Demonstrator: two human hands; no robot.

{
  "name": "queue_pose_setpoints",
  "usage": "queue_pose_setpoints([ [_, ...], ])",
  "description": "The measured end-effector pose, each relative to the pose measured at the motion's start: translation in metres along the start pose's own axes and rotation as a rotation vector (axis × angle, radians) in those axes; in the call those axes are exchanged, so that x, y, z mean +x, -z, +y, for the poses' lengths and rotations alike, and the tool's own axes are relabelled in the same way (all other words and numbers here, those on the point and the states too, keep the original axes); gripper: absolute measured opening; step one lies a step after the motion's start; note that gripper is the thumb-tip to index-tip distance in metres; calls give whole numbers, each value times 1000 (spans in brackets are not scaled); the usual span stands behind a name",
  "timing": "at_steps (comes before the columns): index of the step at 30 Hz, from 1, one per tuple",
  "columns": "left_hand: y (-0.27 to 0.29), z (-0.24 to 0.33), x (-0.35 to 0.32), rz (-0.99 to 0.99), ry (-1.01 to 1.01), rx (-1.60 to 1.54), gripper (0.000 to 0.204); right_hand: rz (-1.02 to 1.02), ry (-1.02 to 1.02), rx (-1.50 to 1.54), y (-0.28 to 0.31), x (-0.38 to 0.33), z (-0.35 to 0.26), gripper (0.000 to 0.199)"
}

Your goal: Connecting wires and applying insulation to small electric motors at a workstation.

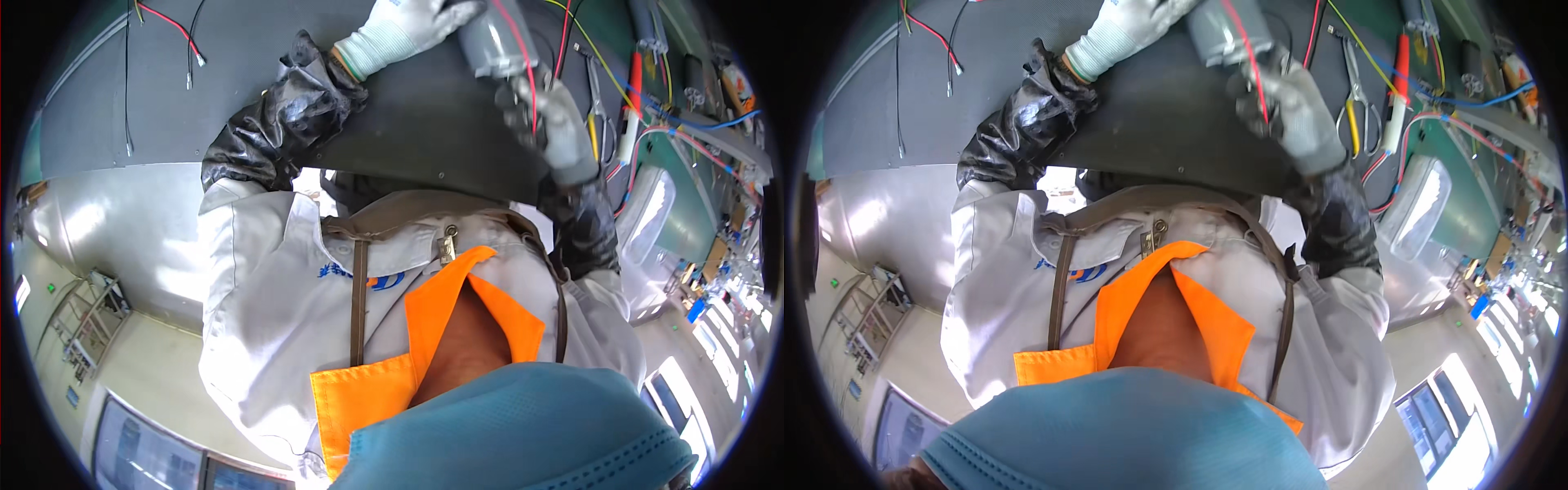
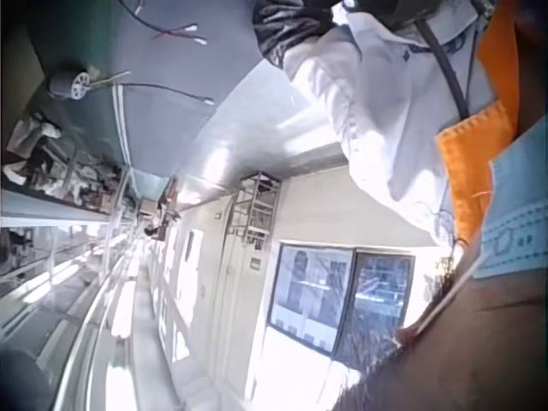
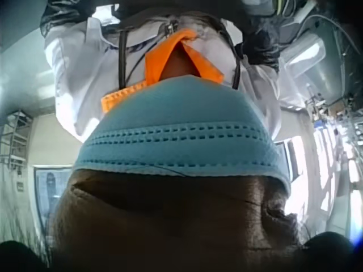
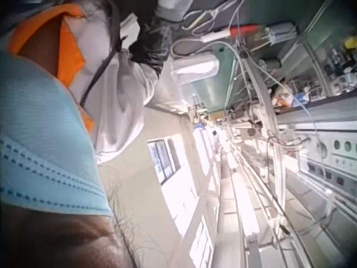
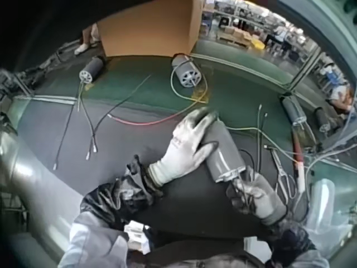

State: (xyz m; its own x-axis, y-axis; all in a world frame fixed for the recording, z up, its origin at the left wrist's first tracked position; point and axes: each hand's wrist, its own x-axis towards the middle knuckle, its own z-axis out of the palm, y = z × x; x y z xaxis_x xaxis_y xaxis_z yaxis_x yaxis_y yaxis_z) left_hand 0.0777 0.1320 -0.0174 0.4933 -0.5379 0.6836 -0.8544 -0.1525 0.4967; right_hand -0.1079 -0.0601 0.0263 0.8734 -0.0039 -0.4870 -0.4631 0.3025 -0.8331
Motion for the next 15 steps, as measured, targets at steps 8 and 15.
queue_pose_setpoints([
  [8, 48, 20, -53, -210, -166, 24, 51, 319, 490, -554, 18, -70, -42, 42],
  [15, 91, 56, -85, -108, 349, 64, 52, 3, 585, -1645, 25, 39, -54, 78],
])
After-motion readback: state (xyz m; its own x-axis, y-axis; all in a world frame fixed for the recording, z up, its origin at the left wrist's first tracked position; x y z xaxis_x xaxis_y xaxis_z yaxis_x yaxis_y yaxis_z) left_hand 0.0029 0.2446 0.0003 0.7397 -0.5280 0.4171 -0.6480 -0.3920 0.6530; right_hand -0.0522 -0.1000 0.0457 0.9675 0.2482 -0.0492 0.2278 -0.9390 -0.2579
